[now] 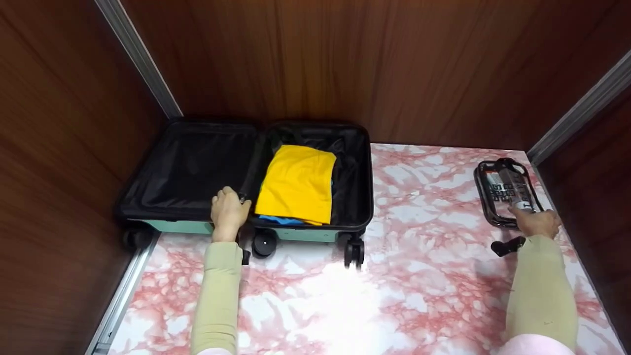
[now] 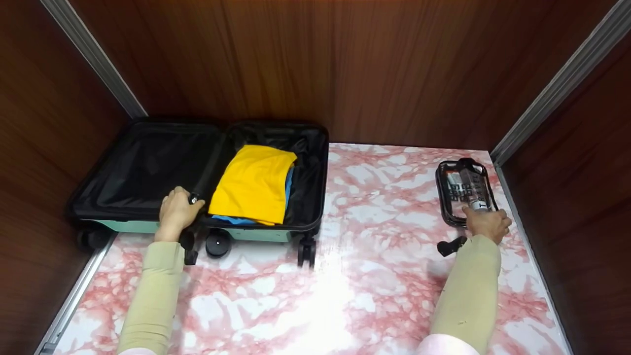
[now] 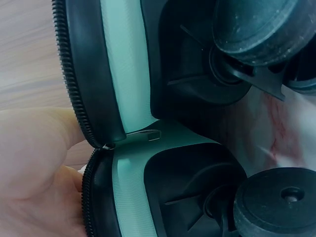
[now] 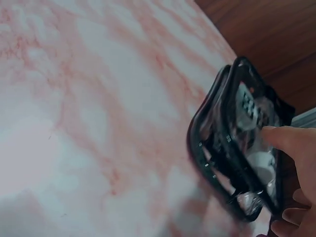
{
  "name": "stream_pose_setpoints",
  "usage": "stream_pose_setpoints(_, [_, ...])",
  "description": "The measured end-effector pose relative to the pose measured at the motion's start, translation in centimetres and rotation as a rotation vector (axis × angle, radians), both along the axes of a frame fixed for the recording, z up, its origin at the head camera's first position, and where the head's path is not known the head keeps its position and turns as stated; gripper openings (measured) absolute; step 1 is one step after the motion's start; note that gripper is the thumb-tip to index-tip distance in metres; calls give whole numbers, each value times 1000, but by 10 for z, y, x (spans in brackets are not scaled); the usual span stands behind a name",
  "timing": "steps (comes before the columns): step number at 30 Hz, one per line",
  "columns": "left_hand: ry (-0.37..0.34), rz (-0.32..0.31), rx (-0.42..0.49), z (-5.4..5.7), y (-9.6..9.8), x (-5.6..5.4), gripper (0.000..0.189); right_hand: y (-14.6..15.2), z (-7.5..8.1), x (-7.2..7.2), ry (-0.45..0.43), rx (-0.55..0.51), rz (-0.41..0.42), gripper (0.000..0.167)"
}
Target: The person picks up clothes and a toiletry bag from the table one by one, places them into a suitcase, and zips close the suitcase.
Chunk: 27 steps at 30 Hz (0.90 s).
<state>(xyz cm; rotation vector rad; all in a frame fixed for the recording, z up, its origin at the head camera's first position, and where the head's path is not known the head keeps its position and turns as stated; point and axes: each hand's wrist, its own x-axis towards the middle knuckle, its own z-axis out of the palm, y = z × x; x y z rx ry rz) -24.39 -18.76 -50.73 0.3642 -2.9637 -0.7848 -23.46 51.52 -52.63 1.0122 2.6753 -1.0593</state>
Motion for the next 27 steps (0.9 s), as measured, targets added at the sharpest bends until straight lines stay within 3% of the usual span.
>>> stream_pose_setpoints(9, [-8, -7, -3, 1, 0, -1, 55, -4, -15, 3, 48, -178, -152, 107])
stream_pose_setpoints(14, [-20, -2, 4, 2, 0, -1, 55, -5, -17, 4, 97, -224, -238, 104])
stream_pose_setpoints(22, [-3, 4, -7, 2, 1, 0, 55, -5, -18, 3, 64, -223, -280, 98])
stream_pose_setpoints(27, [-3, 6, -10, 2, 1, 1, 55, -6, -15, 5, 10, -185, -225, 100])
